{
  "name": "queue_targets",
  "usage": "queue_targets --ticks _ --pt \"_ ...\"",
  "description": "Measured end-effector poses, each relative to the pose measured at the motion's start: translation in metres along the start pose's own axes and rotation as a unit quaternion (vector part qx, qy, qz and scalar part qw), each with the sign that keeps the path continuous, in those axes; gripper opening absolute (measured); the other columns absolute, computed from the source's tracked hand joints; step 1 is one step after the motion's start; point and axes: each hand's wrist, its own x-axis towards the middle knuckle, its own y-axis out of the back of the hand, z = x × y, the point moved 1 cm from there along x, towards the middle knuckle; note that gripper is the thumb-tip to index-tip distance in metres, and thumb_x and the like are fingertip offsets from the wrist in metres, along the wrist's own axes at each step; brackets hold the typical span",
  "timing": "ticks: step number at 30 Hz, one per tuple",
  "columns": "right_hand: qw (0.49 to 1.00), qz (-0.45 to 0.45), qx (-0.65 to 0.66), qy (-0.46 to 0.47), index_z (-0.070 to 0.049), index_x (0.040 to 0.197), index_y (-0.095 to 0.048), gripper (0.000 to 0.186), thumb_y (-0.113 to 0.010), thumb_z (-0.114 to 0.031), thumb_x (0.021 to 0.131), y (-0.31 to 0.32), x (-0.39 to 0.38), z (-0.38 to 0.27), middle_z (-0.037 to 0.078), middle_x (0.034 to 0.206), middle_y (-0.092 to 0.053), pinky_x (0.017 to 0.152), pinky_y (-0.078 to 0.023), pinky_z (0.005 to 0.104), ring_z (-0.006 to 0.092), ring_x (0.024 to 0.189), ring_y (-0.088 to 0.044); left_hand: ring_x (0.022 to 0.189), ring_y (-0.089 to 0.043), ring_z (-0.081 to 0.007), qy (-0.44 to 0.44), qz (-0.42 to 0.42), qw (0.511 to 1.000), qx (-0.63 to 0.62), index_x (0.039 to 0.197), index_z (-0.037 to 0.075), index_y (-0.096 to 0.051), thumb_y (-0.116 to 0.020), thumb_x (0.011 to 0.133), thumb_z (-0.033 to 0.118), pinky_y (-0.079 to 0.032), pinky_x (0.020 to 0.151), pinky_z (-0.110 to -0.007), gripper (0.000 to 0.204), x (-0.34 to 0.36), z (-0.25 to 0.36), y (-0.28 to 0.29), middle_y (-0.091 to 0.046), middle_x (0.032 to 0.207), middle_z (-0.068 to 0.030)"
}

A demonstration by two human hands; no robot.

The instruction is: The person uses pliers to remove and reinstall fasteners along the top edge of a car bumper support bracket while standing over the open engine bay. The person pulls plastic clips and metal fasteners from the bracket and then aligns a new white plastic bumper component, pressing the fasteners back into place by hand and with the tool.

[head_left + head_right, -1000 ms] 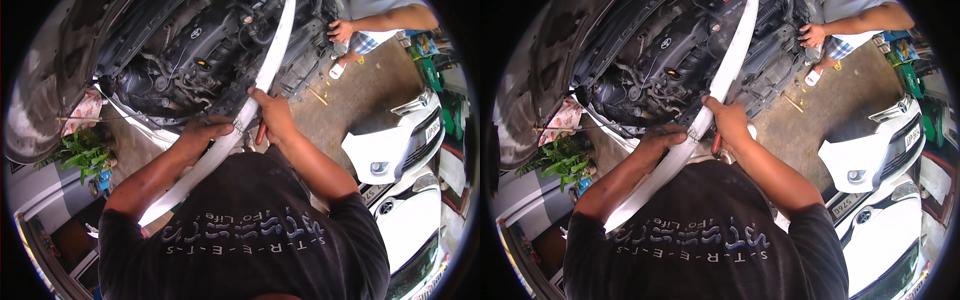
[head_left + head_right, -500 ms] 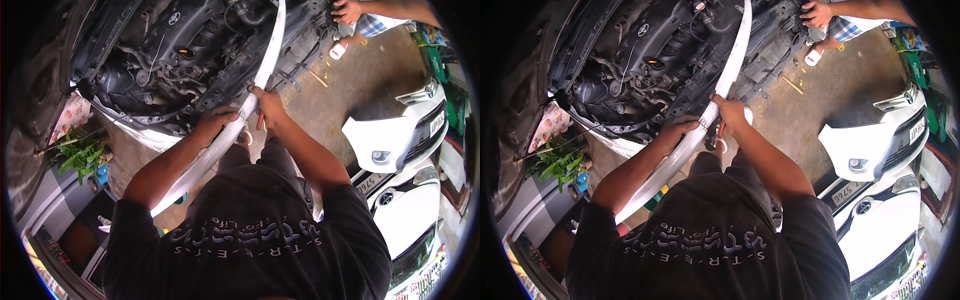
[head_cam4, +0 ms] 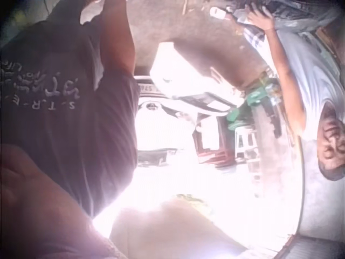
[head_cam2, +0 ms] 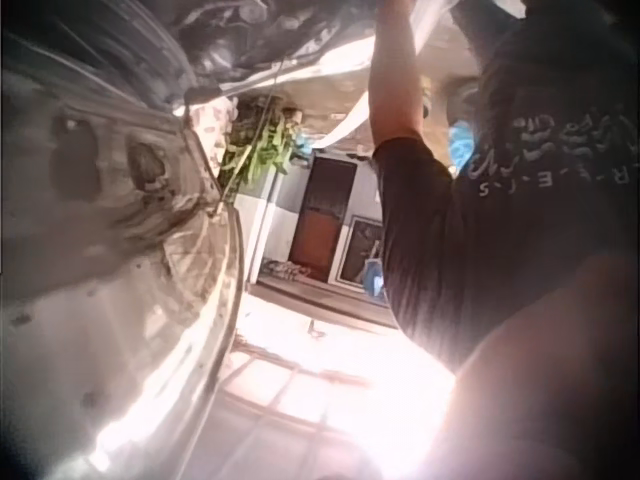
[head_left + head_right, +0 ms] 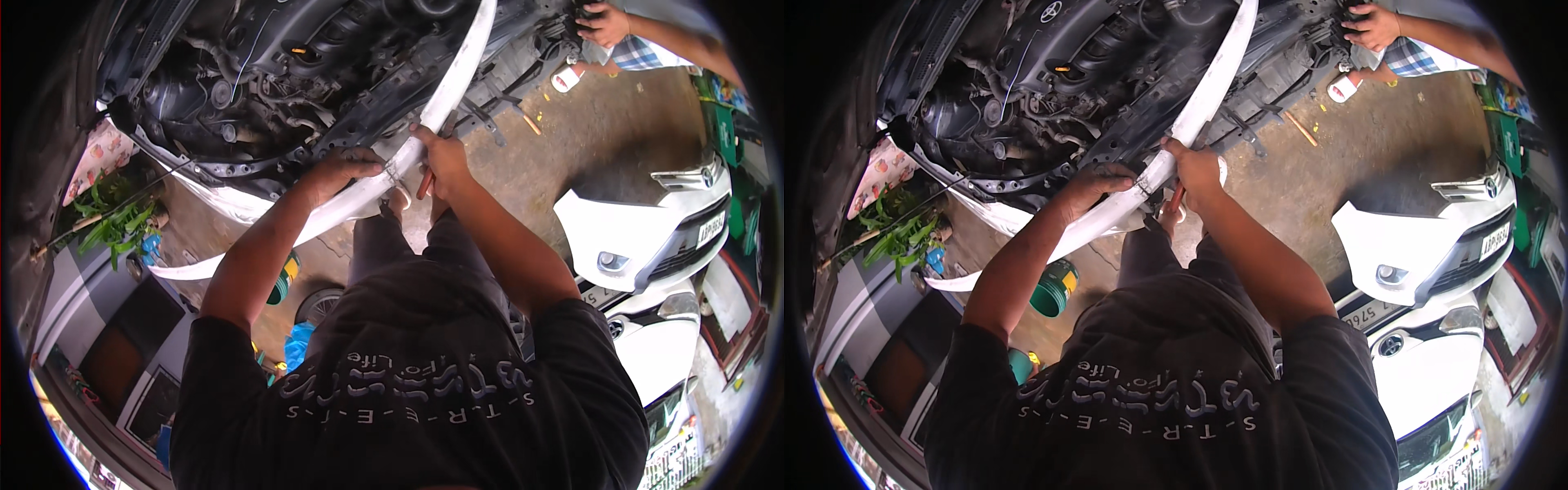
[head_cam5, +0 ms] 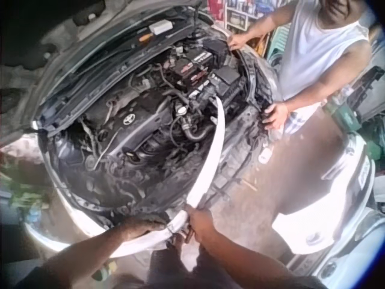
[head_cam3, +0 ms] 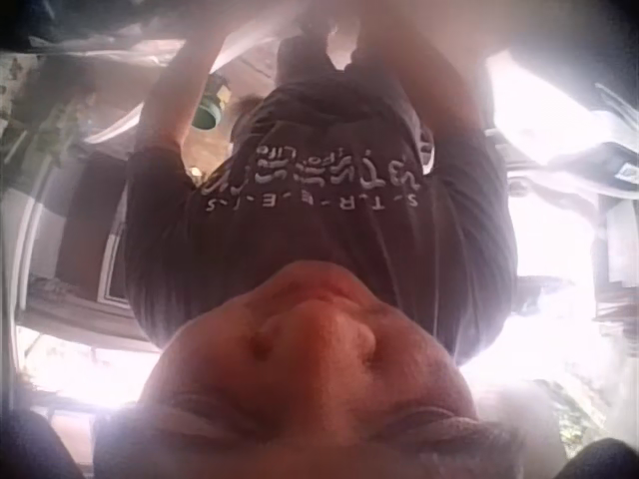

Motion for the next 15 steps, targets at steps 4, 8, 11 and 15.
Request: queue_targets --ticks 4,8,11,15 --pt "0.998 -0.02 0.016 -0.062 -0.003 0.111 -0.068 0.042 -0.086 -0.033 0.089 -0.008 -0.003 0.001 0.004 0.083 -0.06 0.054 -0.044 0.0306 0.0126 0.063 -0.052 0.098 -0.07 -0.0169 -0.014 0.014 0.998 0.063 0.113 0.001 -0.077 -0.085 0.088 0.022 -0.053 0.093 -0.033 0.034 0.003 0.0 0.013 -0.077 0.105 -0.0071" --pt "0.997 -0.031 0.04 -0.051 -0.004 0.111 -0.067 0.039 -0.082 -0.037 0.095 -0.016 0.008 0.017 0.003 0.082 -0.058 0.056 -0.047 0.032 0.0143 0.064 -0.053 0.099 -0.07 -0.0195 -0.021 0.021 0.998 0.064 0.113 0.002 -0.079 -0.086 0.088 0.023 -0.053 0.092 -0.036 0.033 0.006 0.0 0.024 -0.078 0.109 -0.0092" --pt "0.994 -0.045 0.069 -0.077 -0.005 0.111 -0.065 0.036 -0.075 -0.038 0.101 -0.028 0.003 0.016 0.003 0.081 -0.057 0.059 -0.051 0.0351 0.016 0.067 -0.055 0.1 -0.07 -0.0235 -0.01 0.034 0.999 0.034 0.112 0.002 -0.081 -0.088 0.087 0.023 -0.053 0.093 -0.039 0.034 0.007 0.0 0.035 -0.078 0.111 -0.012" --pt "0.993 -0.043 0.07 -0.088 -0.006 0.109 -0.062 0.036 -0.068 -0.041 0.106 -0.045 -0.002 0.013 0.005 0.081 -0.058 0.063 -0.054 0.0399 0.0193 0.068 -0.057 0.108 -0.068 -0.025 -0.032 0.0 0.999 0.02 0.118 0.004 -0.081 -0.089 0.086 0.027 -0.051 0.097 -0.041 0.041 0.016 -0.006 0.063 -0.078 0.113 -0.0128"
